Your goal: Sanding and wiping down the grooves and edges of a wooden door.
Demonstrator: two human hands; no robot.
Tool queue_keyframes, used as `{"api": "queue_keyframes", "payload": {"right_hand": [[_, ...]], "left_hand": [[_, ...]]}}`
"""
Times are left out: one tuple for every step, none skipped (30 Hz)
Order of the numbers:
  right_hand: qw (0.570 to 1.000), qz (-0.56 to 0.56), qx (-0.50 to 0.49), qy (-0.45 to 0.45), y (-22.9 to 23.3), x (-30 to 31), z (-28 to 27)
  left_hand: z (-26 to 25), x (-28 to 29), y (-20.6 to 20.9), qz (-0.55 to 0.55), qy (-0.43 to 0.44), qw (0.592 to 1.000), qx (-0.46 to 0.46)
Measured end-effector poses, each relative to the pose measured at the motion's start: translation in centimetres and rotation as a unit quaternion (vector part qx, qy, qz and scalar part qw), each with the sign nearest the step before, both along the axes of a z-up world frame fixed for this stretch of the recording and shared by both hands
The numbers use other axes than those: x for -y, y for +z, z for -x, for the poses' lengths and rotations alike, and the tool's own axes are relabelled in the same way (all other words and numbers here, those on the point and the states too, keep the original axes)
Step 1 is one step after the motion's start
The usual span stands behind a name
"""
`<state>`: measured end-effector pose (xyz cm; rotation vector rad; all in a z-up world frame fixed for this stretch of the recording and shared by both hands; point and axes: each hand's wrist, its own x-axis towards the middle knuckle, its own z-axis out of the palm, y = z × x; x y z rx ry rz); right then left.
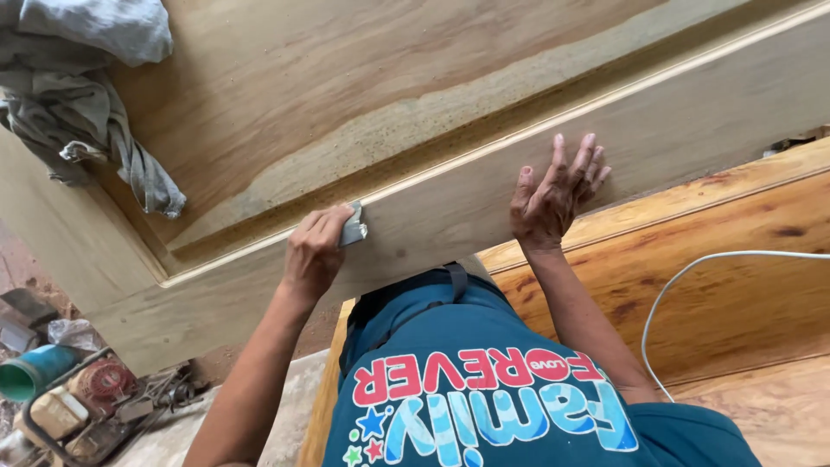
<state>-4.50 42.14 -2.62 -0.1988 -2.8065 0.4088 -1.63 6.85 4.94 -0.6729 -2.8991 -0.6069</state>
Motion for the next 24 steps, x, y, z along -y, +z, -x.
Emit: {"api": "queue_keyframes", "payload": {"right_hand": [[1.0,0.001,0.002,0.001,-0.1,-0.2,-0.1],[1.0,0.001,0.003,0.005,-0.1,-0.3,-0.1],[1.0,0.0,0.007,0.005,-0.1,-0.3,0.0],[1.0,-0.001,0.011,0.005,-0.1,-0.3,0.0],[1.0,-0.002,0.011,0.008,-0.1,-0.4,0.1],[1.0,-0.002,0.011,0.005,-0.1,-0.4,0.1],[1.0,-0.001,0.01,0.001,0.0,-0.3,0.0],[1.0,-0.002,0.011,0.002,-0.6,-0.7,-0.1],[1.0,-0.018,-0.002,-0.003,-1.2,-0.9,0.0],[0.999,-0.033,-0.016,-0.007,-1.7,-1.1,0.0],[0.999,-0.031,-0.016,-0.001,-1.6,-1.3,0.0],[0.999,-0.031,0.005,-0.007,-1.5,-1.4,-0.1],[0.999,-0.029,0.026,-0.01,-1.6,-1.3,-0.1],[0.999,-0.026,0.025,-0.001,-1.4,-1.2,0.1],[0.999,-0.006,0.036,-0.008,-1.2,-1.3,0.2],[0.999,0.014,0.047,-0.016,-1.0,-1.3,0.2],[0.999,0.017,0.048,-0.008,-0.3,-0.9,0.2],[0.998,0.026,0.05,-0.017,0.5,-0.4,0.2],[0.998,0.036,0.053,-0.025,1.2,0.2,0.1],[0.998,0.04,0.055,-0.015,1.3,0.2,0.1],[0.997,0.045,0.052,-0.02,1.4,0.3,0.1],[0.997,0.049,0.049,-0.025,1.5,0.5,0.1],[0.997,0.052,0.049,-0.016,1.7,0.6,0.0],[0.998,0.05,0.048,-0.01,1.8,0.8,0.0]], "left_hand": [[-0.4,0.4,-0.2,0.012,0.011,1.0,-0.012],[0.3,-1.5,-0.8,0.012,0.015,1.0,-0.01],[1.5,-3.4,-1.4,-0.008,-0.006,1.0,-0.019],[2.6,-5.2,-2.0,-0.029,-0.028,0.999,-0.028],[3.7,-8.5,-3.9,-0.03,-0.026,0.999,-0.028],[4.9,-11.7,-5.8,-0.032,-0.031,0.997,-0.061],[6.1,-14.8,-7.6,-0.034,-0.037,0.994,-0.093],[6.9,-17.5,-8.2,-0.034,-0.035,0.994,-0.093],[7.9,-20.2,-8.8,-0.053,-0.023,0.99,-0.126],[8.8,-22.7,-9.4,-0.072,-0.01,0.985,-0.16],[8.8,-22.1,-8.0,-0.069,-0.004,0.985,-0.16],[8.8,-21.4,-6.6,-0.062,-0.005,0.983,-0.171],[8.7,-20.4,-5.2,-0.051,-0.003,0.982,-0.183],[7.6,-17.8,-5.2,-0.046,0.006,0.982,-0.184],[6.3,-15.4,-5.1,-0.016,0.007,0.987,-0.161],[5.0,-13.0,-5.0,0.014,0.008,0.99,-0.137],[3.2,-9.4,-3.5,0.018,0.016,0.99,-0.136],[1.4,-5.7,-1.9,-0.031,0.042,0.995,-0.085],[-0.7,-2.0,-0.2,-0.079,0.07,0.994,-0.034],[-2.0,1.3,0.0,-0.075,0.079,0.993,-0.034],[-3.5,4.8,0.2,-0.058,0.086,0.994,-0.027],[-5.1,8.3,0.4,-0.041,0.093,0.995,-0.019],[-6.2,10.9,0.5,-0.038,0.102,0.994,-0.02],[-7.4,13.5,0.6,-0.023,0.105,0.994,-0.024]]}}
